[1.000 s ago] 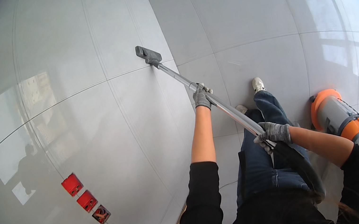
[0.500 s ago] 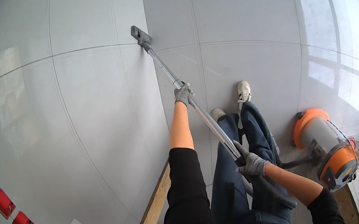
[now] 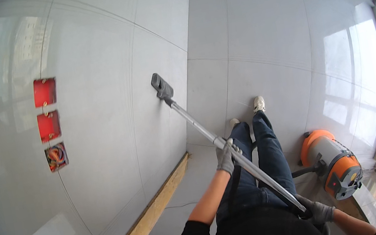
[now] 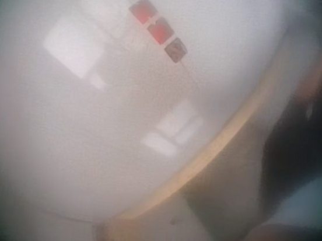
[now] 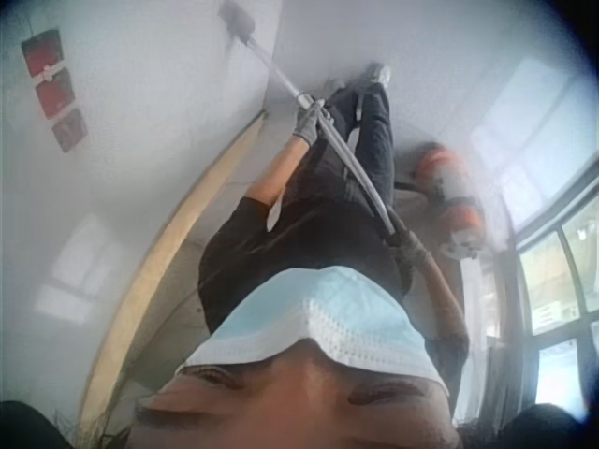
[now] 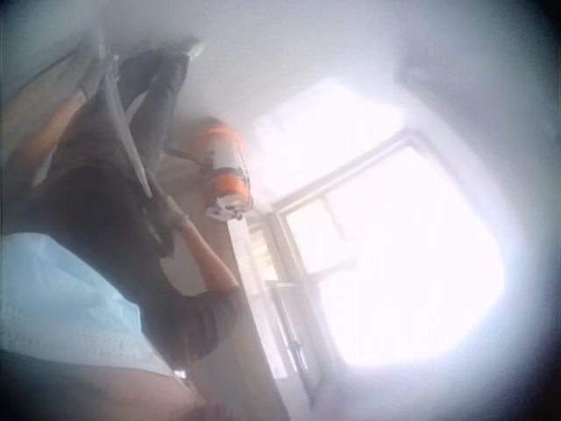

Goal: The person vacuums a tiled floor using a canister vacuum with a long wand and floor nozzle. They move systematically across the room, cleaning around a wooden plank and along walls and pipes, then reposition the vacuum unit to continue.

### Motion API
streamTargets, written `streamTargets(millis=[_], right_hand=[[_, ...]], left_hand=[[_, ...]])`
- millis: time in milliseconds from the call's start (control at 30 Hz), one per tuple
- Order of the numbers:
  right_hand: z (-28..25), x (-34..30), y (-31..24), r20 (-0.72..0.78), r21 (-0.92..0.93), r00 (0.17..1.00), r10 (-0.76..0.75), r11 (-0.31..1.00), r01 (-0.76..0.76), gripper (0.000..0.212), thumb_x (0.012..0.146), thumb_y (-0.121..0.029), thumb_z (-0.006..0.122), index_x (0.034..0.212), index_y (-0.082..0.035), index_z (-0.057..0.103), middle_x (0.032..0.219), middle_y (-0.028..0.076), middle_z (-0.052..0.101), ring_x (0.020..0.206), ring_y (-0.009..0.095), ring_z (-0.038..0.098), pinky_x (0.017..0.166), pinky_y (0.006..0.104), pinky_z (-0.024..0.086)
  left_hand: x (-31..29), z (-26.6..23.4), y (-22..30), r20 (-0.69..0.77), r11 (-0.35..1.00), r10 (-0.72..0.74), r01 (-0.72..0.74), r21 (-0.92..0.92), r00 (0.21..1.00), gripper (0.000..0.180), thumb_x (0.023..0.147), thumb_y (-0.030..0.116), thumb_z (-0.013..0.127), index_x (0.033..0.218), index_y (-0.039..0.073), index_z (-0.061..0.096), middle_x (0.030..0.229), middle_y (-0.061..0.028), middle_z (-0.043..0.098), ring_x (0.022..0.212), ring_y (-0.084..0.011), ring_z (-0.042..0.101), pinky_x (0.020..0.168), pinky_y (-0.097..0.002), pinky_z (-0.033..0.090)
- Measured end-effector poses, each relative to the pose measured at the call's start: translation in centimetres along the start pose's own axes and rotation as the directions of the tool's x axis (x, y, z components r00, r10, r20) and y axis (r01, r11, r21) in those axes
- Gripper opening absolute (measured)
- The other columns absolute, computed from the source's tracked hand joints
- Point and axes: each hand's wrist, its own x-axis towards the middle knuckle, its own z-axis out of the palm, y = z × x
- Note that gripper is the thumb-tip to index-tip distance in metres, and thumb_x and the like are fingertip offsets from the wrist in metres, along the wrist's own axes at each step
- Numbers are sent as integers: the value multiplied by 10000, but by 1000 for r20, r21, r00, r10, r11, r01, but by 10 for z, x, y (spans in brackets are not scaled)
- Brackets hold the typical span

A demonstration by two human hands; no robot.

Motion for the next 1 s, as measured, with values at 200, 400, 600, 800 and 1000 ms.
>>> streamTargets(millis=[200, 400, 600, 800, 1000], right_hand=[[-16, 137, -66, -92, 112, 996, 17, 994, -6, 1148, 681, -137, 828, 1512, -122, 36, 1328, 202, 462, 1259, 285, 437, 1068, 396, 349], [-23, 80, 1, 13, -255, 994, -106, 961, 106, 1189, 682, -211, 848, 1513, -119, 3, 1432, 240, 359, 1362, 283, 313, 1106, 388, 272], [-1, -41, 144, 144, -393, 989, -26, 916, 81, 1140, 688, -228, 821, 1510, -116, 40, 1431, 210, 382, 1349, 301, 355, 1081, 405, 325], [-15, 47, 64, -180, -488, 872, -455, 811, 323, 1082, 671, -69, 757, 1513, -147, 81, 1408, 195, 422, 1332, 289, 390, 1081, 374, 331], [-10, 113, 46, -210, -135, 902, -378, 925, 356, 1099, 666, 33, 705, 1519, -154, 38, 1470, 146, 341, 1356, 243, 322, 1098, 332, 283]], left_hand=[[185, 47, 62, -63, 979, 148, -138, 147, 987, 197, 838, 130, 670, 728, 67, 519, 575, -69, 529, 440, -203, 517, 429, -363, 493], [87, 31, 30, -9, 975, 206, -205, 90, 978, 150, 845, 82, 642, 766, 13, 534, 576, -83, 524, 443, -193, 515, 406, -334, 468], [-134, 4, -46, 24, 967, 133, -124, -224, 991, 279, 837, 32, 635, 1009, 111, 429, 595, -87, 506, 444, -220, 532, 433, -416, 491], [-18, 120, 68, 122, 940, 340, -340, -23, 932, 203, 860, 178, 655, 770, 85, 497, 529, -33, 461, 394, -152, 469, 375, -327, 443], [25, 138, 92, 90, 888, 455, -459, 18, 886, 255, 853, 111, 652, 912, 63, 408, 577, -55, 491, 412, -156, 477, 366, -324, 441]])
